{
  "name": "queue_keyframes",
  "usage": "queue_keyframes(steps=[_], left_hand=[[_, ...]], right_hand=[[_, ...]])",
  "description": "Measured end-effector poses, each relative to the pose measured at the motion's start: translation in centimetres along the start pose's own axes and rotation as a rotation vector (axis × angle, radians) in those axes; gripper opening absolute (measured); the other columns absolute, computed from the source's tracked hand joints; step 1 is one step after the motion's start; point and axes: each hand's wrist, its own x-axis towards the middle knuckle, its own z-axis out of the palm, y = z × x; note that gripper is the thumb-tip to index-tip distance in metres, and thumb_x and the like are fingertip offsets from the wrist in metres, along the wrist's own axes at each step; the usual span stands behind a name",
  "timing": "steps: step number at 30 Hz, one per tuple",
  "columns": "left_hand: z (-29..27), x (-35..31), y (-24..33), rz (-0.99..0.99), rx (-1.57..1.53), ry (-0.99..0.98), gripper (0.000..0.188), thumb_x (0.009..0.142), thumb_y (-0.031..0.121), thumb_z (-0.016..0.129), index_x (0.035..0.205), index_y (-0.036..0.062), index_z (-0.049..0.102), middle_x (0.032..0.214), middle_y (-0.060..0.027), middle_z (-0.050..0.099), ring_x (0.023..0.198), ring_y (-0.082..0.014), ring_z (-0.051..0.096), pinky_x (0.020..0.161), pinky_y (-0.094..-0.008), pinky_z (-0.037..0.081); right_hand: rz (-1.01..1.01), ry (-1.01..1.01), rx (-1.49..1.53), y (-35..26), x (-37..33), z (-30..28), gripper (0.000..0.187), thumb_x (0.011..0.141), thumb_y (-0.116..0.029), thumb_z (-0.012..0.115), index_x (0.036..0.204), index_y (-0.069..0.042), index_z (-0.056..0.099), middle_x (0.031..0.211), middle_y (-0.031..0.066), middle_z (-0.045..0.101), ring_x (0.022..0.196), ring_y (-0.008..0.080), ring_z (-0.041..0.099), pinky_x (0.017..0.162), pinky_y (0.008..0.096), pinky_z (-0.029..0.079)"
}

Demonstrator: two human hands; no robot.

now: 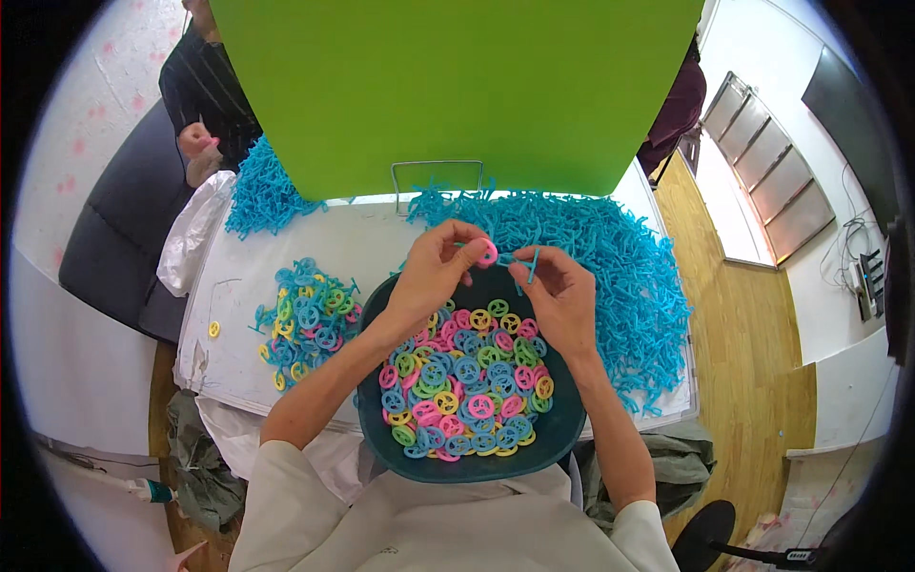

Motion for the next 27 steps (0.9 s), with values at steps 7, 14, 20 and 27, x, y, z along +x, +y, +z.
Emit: queue_keyframes(steps=[7,14,20,27], left_hand=[[0.5,-0.1,0.3,-0.068,-0.126,-0.046,0.017,0.095,0.016,0.057,0.102,0.0007,0.053,0.093,-0.0073,0.063,0.085,-0.0130,0.062,0.067,-0.0249,0.054],[0.8,-0.1,-0.7,-0.031,-0.014,-0.033,0.014,0.097,0.013,0.053,0.099,0.0002,0.049,0.089,-0.0083,0.061,0.081,-0.0134,0.062,0.068,-0.0262,0.054],[1.4,-0.5,-1.3,0.067,0.070,0.055,0.013,0.095,0.010,0.056,0.096,-0.0014,0.050,0.088,-0.0105,0.062,0.076,-0.0146,0.063,0.067,-0.0270,0.054],[1.6,-0.6,0.2,0.127,0.180,0.079,0.015,0.094,0.011,0.058,0.101,-0.0024,0.059,0.084,-0.0075,0.063,0.073,-0.0121,0.061,0.068,-0.0254,0.053]], right_hand=[[-0.036,-0.039,0.010,0.1,0.0,0.0,0.016,0.086,-0.005,0.068,0.101,0.002,0.064,0.088,0.0029,0.066,0.082,0.0071,0.061,0.071,0.0211,0.049],[-0.062,-0.083,-0.084,0.6,0.1,0.1,0.016,0.085,-0.002,0.067,0.100,0.002,0.064,0.091,0.0057,0.067,0.085,0.0092,0.062,0.073,0.0232,0.050],[0.051,-0.110,0.015,0.1,0.4,0.3,0.021,0.084,0.001,0.067,0.105,0.001,0.061,0.090,0.0059,0.067,0.082,0.0094,0.062,0.072,0.0225,0.050],[-0.066,-0.064,-0.105,-0.2,0.1,0.5,0.021,0.084,-0.001,0.068,0.105,-0.001,0.062,0.086,0.0046,0.067,0.077,0.0057,0.061,0.064,0.0197,0.047]])
